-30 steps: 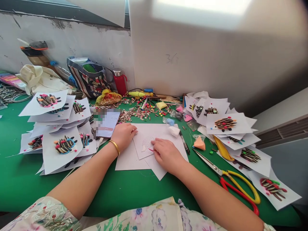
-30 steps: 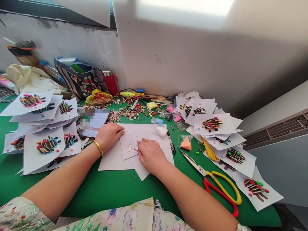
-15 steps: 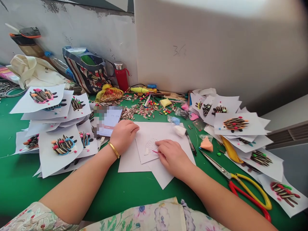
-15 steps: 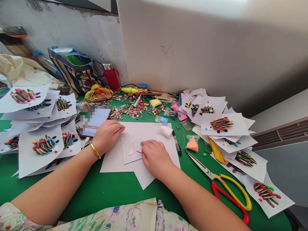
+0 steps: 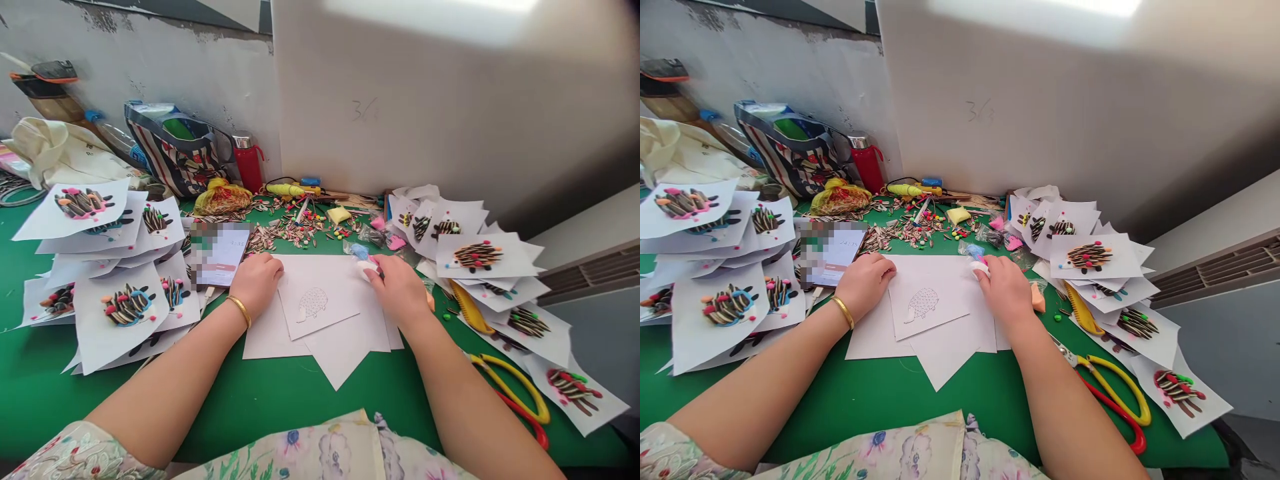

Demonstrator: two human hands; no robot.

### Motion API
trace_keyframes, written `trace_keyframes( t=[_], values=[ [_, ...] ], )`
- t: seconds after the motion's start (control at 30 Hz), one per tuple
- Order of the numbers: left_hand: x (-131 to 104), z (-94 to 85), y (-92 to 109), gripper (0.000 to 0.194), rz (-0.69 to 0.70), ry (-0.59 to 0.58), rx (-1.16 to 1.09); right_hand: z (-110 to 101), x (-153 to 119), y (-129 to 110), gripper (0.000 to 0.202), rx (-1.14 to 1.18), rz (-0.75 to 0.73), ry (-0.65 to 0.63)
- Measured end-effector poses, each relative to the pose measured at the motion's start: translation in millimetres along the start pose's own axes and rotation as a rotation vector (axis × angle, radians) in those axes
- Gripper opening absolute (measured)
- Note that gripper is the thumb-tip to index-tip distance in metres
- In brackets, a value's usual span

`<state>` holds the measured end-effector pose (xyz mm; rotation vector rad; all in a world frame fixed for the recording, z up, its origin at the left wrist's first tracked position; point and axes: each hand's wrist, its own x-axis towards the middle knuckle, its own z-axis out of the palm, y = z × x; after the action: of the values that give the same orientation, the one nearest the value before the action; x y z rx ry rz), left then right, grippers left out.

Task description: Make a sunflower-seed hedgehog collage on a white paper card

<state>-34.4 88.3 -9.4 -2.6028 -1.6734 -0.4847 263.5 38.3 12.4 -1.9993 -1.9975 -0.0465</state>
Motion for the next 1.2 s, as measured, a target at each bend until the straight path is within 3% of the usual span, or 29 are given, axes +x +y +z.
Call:
trace_keyframes(
  t=[0.2,0.33,0.5,0.6,0.7,0.83,1.2],
  values=[
    [-1,-6.8,1,0.018,0.020,-0.023,0.079,11,3,6,0.033,-0.050,0.028,-0.063],
    [-4,-8.3,-1,0.019,0.000,0.006,-0.008,13,4,7,0.034,0.021,0.056,-0.076],
    [-11,-10.5,17,0.023,-0.069,0.159,-0.487,5,-6,-10,0.028,0.374,-0.040,-0.011],
    [-17,-12.6,39,0.020,-0.049,0.253,-0.821,-2,-16,-30,0.018,0.579,-0.195,-0.053],
    [-23,-13.9,59,0.019,-0.021,0.261,-0.994,-6,-25,-45,0.013,0.676,-0.279,-0.094],
    [-28,-15.4,71,0.017,-0.008,0.235,-1.015,-7,-30,-52,0.012,0.706,-0.320,-0.126],
    [-30,-16.2,73,0.006,0.022,0.293,-0.875,0,-34,-56,0.010,0.733,-0.250,-0.161]
  ],
)
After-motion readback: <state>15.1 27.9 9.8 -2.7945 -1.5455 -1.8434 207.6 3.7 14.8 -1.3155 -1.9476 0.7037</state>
